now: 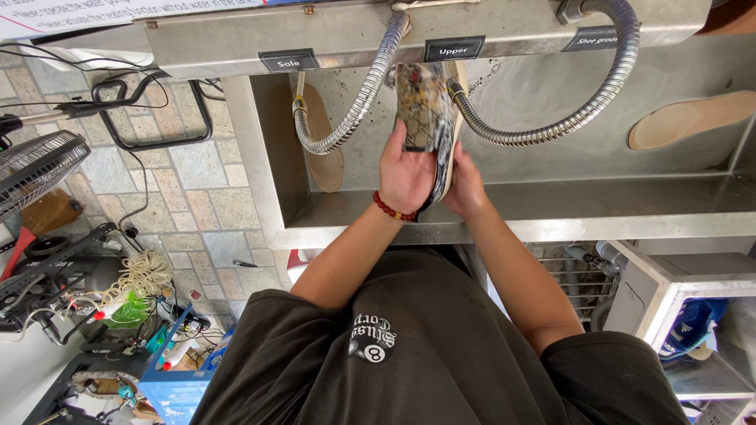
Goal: The person cleans a shoe using a specialized shoe washing machine station. They hold the shoe under a nozzle, apply cleaning solution, and scrub the surface with a handheld sponge before using a rotating brush to polish the heel and side.
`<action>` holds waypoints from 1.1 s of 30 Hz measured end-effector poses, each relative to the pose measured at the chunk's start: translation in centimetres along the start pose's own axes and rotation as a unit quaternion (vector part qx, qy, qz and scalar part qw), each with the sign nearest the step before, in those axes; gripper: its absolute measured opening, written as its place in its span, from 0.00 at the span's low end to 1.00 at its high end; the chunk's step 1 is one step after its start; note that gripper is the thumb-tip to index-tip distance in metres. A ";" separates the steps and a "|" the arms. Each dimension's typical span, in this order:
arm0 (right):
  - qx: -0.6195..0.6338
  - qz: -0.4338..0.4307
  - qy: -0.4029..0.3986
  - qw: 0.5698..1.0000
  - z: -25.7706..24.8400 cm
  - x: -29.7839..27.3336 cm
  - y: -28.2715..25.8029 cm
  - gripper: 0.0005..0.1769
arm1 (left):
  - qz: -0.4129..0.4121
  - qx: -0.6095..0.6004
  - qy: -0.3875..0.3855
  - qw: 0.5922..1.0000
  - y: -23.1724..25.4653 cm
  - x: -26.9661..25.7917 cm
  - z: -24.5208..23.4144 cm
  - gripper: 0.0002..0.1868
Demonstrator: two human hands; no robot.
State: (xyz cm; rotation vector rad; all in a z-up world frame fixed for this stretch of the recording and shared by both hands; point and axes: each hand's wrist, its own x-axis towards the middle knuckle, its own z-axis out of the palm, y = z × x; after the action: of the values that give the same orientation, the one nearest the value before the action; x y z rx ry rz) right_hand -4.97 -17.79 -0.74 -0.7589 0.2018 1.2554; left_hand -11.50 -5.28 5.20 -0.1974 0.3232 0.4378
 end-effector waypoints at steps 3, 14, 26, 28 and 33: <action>-0.002 -0.015 0.026 1.000 0.9 2.3 -2.3 0.41 | 0.033 0.102 0.087 0.990 -1.1 -1.0 -0.1 0.25; 0.064 0.095 -0.095 0.989 7.1 8.0 -6.3 0.56 | 0.147 0.219 0.080 0.961 -1.4 0.9 0.9 0.29; 0.030 0.066 -0.031 0.997 5.1 5.8 -7.1 0.55 | -0.069 0.578 0.183 0.792 5.7 -5.6 0.6 0.22; -0.005 0.061 -0.033 0.998 4.5 4.8 -7.2 0.55 | 0.147 0.598 0.212 0.759 7.4 -1.9 -1.5 0.21; 0.073 0.085 -0.003 0.994 2.4 6.4 -5.5 0.46 | -0.101 0.348 0.118 0.924 6.3 7.0 -4.6 0.28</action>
State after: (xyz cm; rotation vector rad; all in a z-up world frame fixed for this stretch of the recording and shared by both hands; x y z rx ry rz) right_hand 1.48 -11.91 -0.09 -0.6219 0.3559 1.3872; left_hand -9.54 1.85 -2.25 0.4152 0.6686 0.0729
